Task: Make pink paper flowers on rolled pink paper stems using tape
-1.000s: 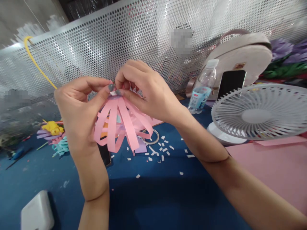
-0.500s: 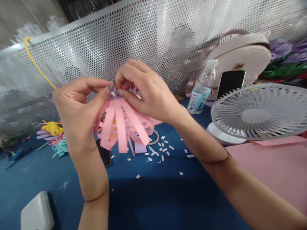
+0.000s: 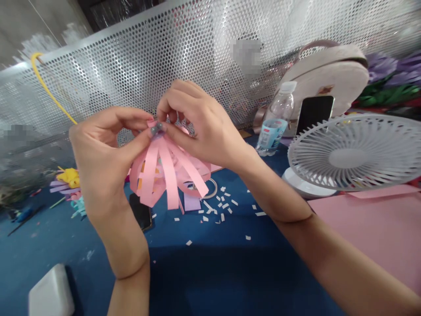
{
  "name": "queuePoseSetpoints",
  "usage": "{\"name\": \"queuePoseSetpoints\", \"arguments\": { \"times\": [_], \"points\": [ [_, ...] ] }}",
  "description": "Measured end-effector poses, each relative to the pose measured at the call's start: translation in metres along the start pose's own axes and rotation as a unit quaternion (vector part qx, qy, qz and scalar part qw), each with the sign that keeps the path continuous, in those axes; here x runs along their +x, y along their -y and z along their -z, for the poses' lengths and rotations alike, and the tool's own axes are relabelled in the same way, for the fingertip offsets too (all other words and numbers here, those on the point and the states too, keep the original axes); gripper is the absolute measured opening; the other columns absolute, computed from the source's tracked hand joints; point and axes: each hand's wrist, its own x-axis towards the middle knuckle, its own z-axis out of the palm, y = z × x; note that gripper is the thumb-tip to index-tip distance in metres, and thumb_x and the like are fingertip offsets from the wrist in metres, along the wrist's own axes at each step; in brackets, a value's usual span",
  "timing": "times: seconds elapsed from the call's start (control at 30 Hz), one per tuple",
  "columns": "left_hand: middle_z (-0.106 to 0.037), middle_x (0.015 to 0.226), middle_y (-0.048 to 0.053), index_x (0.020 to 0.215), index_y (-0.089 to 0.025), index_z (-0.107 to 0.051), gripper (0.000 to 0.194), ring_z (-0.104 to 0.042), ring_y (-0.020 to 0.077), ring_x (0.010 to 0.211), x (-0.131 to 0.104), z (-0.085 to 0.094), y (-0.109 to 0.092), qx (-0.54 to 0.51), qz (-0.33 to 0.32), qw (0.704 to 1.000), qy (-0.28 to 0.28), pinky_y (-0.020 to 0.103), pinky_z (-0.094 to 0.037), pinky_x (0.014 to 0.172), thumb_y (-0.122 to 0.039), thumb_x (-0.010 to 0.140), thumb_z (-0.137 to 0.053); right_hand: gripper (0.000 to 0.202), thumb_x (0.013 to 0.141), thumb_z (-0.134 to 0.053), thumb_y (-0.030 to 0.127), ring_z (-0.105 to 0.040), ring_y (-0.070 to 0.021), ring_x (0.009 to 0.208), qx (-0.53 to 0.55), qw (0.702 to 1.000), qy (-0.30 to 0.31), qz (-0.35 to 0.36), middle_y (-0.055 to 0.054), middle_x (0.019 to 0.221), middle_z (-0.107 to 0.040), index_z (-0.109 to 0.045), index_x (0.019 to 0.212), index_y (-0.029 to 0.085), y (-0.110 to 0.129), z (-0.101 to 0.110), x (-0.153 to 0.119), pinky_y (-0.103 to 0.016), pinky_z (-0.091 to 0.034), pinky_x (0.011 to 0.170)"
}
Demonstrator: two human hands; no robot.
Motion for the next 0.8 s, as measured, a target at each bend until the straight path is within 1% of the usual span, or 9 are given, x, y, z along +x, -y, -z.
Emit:
{"name": "queuePoseSetpoints", "arguments": {
  "times": [0.13, 0.2, 0.27, 0.33, 0.47, 0.57, 0.63, 0.73, 0.8],
  "points": [
    [-0.07, 0.076, -0.003, 0.085, -0.029, -0.076, 0.035, -0.066, 0.0152, 0.073, 0.0, 0.001, -0.001, -0.022, 0.013, 1.0, 0.011, 0.03, -0.056, 0.07, 0.001, 0.068, -0.072, 0.009, 0.087, -0.052, 0.017, -0.054, -0.0163, 0.084, 0.028, 1.0, 0.001, 0.003, -0.001, 0.085, -0.058, -0.052, 0.081, 0.025, -0.003, 0.002, 0.001, -0.032, -0.048, 0.082],
    [-0.067, 0.074, -0.003, 0.088, -0.03, -0.075, 0.037, -0.065, 0.0152, 0.072, -0.001, 0.001, -0.002, -0.034, 0.016, 0.999, 0.021, 0.03, -0.054, 0.069, 0.001, 0.068, -0.072, 0.009, 0.086, -0.051, 0.015, -0.055, -0.0144, 0.082, 0.042, 0.999, -0.017, -0.001, -0.001, 0.087, -0.059, -0.055, 0.086, 0.022, -0.005, 0.006, 0.0, -0.03, -0.048, 0.08],
    [-0.066, 0.074, -0.003, 0.09, -0.03, -0.074, 0.039, -0.064, 0.0153, 0.071, -0.001, 0.002, -0.005, -0.035, 0.02, 0.999, 0.026, 0.031, -0.053, 0.066, 0.002, 0.068, -0.071, 0.011, 0.086, -0.051, 0.013, -0.055, -0.0131, 0.08, 0.047, 0.998, -0.048, -0.001, -0.002, 0.091, -0.059, -0.057, 0.094, 0.019, -0.007, 0.012, 0.0, -0.029, -0.047, 0.078],
    [-0.066, 0.076, -0.002, 0.091, -0.03, -0.074, 0.04, -0.064, 0.0156, 0.072, -0.002, 0.002, -0.007, -0.027, 0.017, 0.999, 0.027, 0.031, -0.052, 0.065, 0.002, 0.068, -0.07, 0.011, 0.089, -0.052, 0.015, -0.055, -0.0134, 0.083, 0.045, 0.997, -0.058, 0.009, -0.002, 0.095, -0.058, -0.057, 0.099, 0.017, -0.009, 0.018, 0.0, -0.03, -0.047, 0.078],
    [-0.068, 0.08, -0.002, 0.09, -0.03, -0.073, 0.04, -0.065, 0.0157, 0.075, -0.001, -0.001, -0.007, -0.028, 0.004, 0.999, 0.032, 0.03, -0.052, 0.067, 0.004, 0.069, -0.068, 0.012, 0.091, -0.058, 0.028, -0.053, -0.0176, 0.098, 0.015, 0.999, -0.01, 0.035, -0.004, 0.1, -0.058, -0.062, 0.098, 0.018, -0.009, 0.022, 0.001, -0.035, -0.047, 0.088],
    [-0.068, 0.081, -0.002, 0.088, -0.03, -0.073, 0.039, -0.064, 0.0153, 0.074, -0.001, -0.002, -0.005, -0.03, 0.009, 0.999, 0.025, 0.03, -0.053, 0.067, 0.003, 0.068, -0.068, 0.008, 0.09, -0.059, 0.028, -0.053, -0.0172, 0.097, 0.004, 0.999, 0.011, 0.046, -0.004, 0.099, -0.059, -0.063, 0.09, 0.021, -0.011, 0.016, 0.002, -0.037, -0.044, 0.095],
    [-0.068, 0.081, -0.002, 0.088, -0.03, -0.073, 0.038, -0.065, 0.0157, 0.074, -0.001, -0.003, -0.004, -0.026, 0.014, 0.999, 0.02, 0.031, -0.054, 0.068, 0.002, 0.068, -0.069, 0.006, 0.089, -0.058, 0.026, -0.054, -0.0162, 0.095, 0.018, 0.999, 0.01, 0.047, -0.003, 0.097, -0.059, -0.061, 0.085, 0.023, -0.012, 0.01, 0.002, -0.036, -0.045, 0.094],
    [-0.068, 0.078, -0.002, 0.089, -0.029, -0.072, 0.037, -0.066, 0.017, 0.075, -0.001, -0.003, -0.004, -0.023, 0.027, 0.999, 0.019, 0.033, -0.055, 0.07, 0.002, 0.069, -0.069, 0.005, 0.089, -0.055, 0.022, -0.054, -0.0165, 0.095, 0.031, 0.999, 0.009, 0.037, -0.003, 0.097, -0.06, -0.059, 0.086, 0.022, -0.012, 0.005, 0.002, -0.037, -0.047, 0.092],
    [-0.068, 0.076, -0.002, 0.089, -0.026, -0.072, 0.033, -0.066, 0.0162, 0.074, -0.001, -0.003, -0.004, -0.032, 0.032, 0.999, 0.019, 0.032, -0.056, 0.07, 0.001, 0.069, -0.071, 0.007, 0.09, -0.053, 0.023, -0.054, -0.0169, 0.094, 0.034, 0.999, 0.008, 0.034, -0.003, 0.095, -0.06, -0.058, 0.085, 0.023, -0.012, 0.002, 0.002, -0.037, -0.048, 0.09]
  ]
}}
